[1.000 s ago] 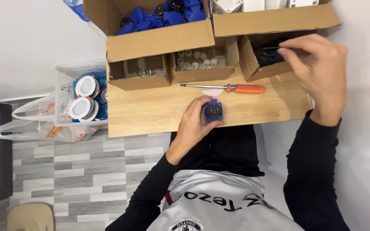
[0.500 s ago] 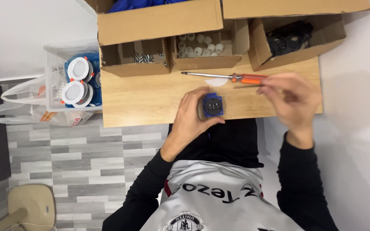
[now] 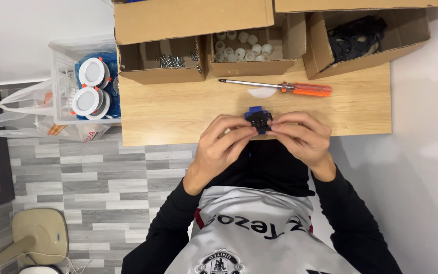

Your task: The person assembles a small electrical component by inserting a black plastic piece into a blue housing and securing it with a white cap. They then use a screwdriver to tighten screws into the blue housing, completing the assembly.

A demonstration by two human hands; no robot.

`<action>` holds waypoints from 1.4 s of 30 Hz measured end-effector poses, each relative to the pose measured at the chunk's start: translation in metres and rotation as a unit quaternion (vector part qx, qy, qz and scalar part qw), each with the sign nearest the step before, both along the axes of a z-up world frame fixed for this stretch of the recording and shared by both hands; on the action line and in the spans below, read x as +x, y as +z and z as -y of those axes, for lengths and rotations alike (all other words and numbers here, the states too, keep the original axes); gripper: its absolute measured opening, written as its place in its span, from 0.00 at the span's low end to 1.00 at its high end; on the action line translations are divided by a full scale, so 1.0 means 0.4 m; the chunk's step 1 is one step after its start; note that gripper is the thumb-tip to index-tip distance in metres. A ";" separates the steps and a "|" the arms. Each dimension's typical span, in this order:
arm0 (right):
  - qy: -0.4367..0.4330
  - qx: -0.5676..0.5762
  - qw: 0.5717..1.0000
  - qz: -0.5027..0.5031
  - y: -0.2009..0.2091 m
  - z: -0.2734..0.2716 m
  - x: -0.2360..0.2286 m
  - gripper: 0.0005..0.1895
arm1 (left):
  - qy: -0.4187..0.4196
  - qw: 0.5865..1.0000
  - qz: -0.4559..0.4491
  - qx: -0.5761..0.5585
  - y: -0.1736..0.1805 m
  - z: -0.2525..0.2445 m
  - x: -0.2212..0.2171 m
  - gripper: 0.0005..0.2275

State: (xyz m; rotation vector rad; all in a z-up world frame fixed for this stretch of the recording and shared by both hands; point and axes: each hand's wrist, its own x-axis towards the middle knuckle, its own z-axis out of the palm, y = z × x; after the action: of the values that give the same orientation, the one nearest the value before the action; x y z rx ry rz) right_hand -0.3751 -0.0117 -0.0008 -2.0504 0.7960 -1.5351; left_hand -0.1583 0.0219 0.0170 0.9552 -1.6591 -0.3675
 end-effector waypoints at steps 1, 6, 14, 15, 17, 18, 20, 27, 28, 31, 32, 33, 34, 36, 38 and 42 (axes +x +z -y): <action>0.001 -0.007 1.000 -0.001 -0.006 0.000 0.001 0.07 | -0.007 1.000 -0.007 -0.016 0.005 0.002 0.001 0.06; -0.002 -0.020 1.000 -0.022 -0.020 0.004 -0.004 0.06 | -0.001 1.000 0.011 -0.018 -0.023 0.005 0.013 0.06; 0.003 -0.047 0.996 -0.072 -0.024 0.015 -0.014 0.06 | -0.012 1.000 0.009 -0.017 -0.040 0.013 0.013 0.07; 0.009 -0.051 0.996 -0.077 -0.024 0.016 -0.016 0.07 | -0.012 1.000 0.011 -0.019 -0.045 0.013 0.012 0.07; 0.013 -0.054 0.995 -0.081 -0.025 0.019 -0.018 0.07 | -0.013 1.000 0.013 -0.021 -0.052 0.014 0.013 0.07; 0.020 -0.057 0.995 -0.085 -0.026 0.019 -0.020 0.07 | -0.016 0.999 0.018 -0.023 -0.055 0.014 0.014 0.07; 0.027 -0.059 0.994 -0.088 -0.032 0.021 -0.023 0.06 | -0.019 0.999 0.022 -0.024 -0.061 0.014 0.013 0.07; 0.032 -0.057 0.993 -0.098 -0.046 0.022 -0.030 0.05 | -0.022 0.999 0.020 -0.020 -0.081 0.013 0.011 0.06; 0.032 -0.055 0.993 -0.099 -0.047 0.022 -0.029 0.05 | -0.023 0.999 0.019 -0.019 -0.082 0.012 0.011 0.06; 0.033 -0.057 0.993 -0.096 -0.045 0.024 -0.025 0.05 | -0.023 0.999 0.028 -0.028 -0.093 0.016 0.017 0.06; 0.033 -0.056 0.993 -0.096 -0.048 0.024 -0.028 0.05 | -0.023 0.999 0.028 -0.027 -0.089 0.016 0.016 0.06; 0.034 -0.053 0.993 -0.101 -0.051 0.023 -0.030 0.05 | -0.022 0.999 0.027 -0.026 -0.086 0.015 0.015 0.06; 0.034 -0.050 0.993 -0.105 -0.054 0.024 -0.033 0.05 | -0.021 0.999 0.026 -0.026 -0.082 0.015 0.015 0.06; 0.033 -0.050 0.992 -0.107 -0.050 0.025 -0.030 0.05 | -0.021 0.999 0.026 -0.026 -0.085 0.016 0.014 0.05; 0.031 -0.050 0.992 -0.108 -0.039 0.026 -0.024 0.05 | -0.022 0.999 0.025 -0.026 -0.087 0.017 0.012 0.05; 0.034 -0.055 0.992 -0.106 -0.029 0.027 -0.017 0.05 | -0.038 0.999 0.012 -0.008 -0.082 0.020 0.012 0.05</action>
State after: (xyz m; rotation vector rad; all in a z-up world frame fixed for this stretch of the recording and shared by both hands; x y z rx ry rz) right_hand -0.3819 -0.0226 -0.0124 -2.3261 0.7218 -1.3683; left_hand -0.1535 0.0140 -0.0158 0.8882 -1.7216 -0.3943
